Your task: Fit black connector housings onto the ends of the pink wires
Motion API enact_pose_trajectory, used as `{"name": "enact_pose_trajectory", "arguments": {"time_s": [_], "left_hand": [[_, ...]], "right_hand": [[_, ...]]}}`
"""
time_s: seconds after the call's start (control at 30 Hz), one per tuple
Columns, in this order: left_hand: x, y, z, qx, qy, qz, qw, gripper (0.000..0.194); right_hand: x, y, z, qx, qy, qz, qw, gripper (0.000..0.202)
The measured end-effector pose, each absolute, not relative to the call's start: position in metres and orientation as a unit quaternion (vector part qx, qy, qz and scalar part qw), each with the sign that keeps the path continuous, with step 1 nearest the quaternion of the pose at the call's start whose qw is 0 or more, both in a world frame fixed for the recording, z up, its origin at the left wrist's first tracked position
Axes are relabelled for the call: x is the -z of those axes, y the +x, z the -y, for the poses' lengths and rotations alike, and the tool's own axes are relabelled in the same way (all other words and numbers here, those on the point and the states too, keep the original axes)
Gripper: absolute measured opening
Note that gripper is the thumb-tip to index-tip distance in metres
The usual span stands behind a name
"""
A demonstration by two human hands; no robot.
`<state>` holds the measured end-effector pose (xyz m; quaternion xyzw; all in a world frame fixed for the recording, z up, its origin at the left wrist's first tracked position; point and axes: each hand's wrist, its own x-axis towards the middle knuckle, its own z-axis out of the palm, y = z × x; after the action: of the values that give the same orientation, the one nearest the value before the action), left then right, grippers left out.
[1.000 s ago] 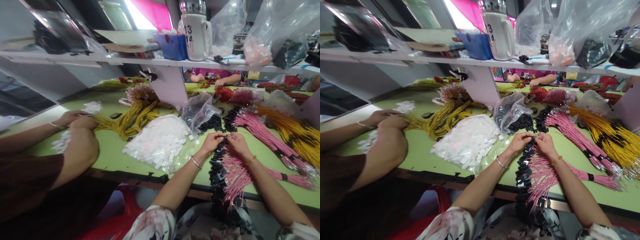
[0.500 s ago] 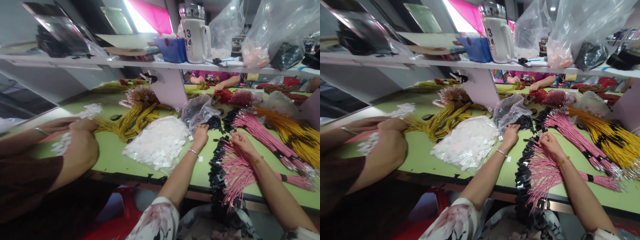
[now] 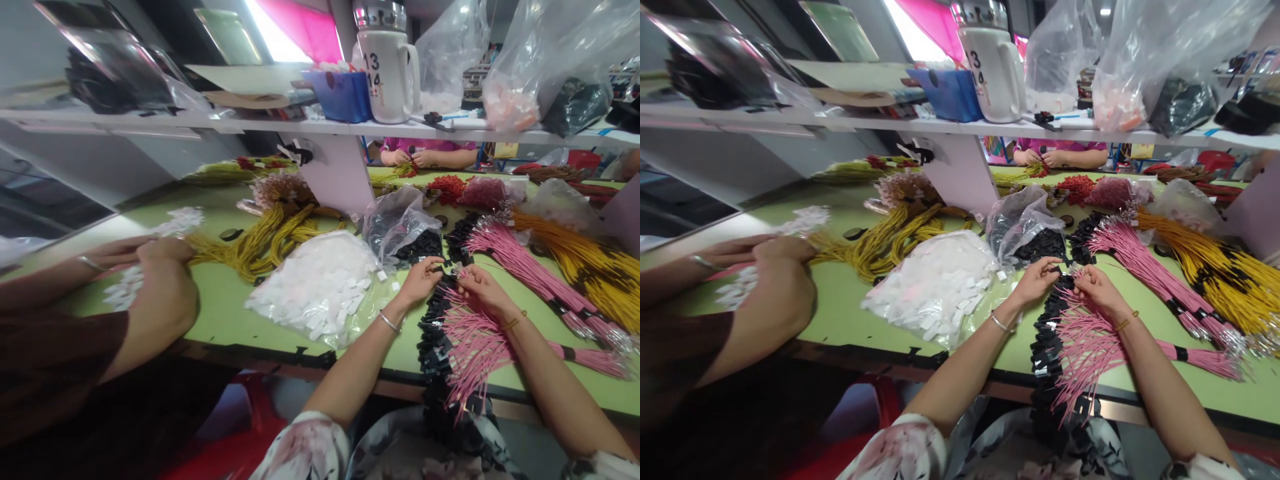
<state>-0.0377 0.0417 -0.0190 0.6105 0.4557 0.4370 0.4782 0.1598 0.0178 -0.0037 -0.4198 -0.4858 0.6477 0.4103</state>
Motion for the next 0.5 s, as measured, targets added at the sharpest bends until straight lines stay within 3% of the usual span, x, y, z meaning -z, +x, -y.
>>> {"name": "enact_pose_trajectory", "arguments": {"time_s": [0.17,0.5], "left_hand": [[0.0246,-0.028,-0.0354,-0.461,0.509,-0.374,0.623,0.023],[0.0219,-0.0356,-0.0348,-0.419,0.448,-0.363,0.701,0.033]], "right_hand": [[0.0005,0.1548,-0.0141,-0.637,-0.428,0.524,0.37,0.035],[0.0049,0.1542,-0.0159,-0.6,-0.426,0.565,0.374,0.039]]}}
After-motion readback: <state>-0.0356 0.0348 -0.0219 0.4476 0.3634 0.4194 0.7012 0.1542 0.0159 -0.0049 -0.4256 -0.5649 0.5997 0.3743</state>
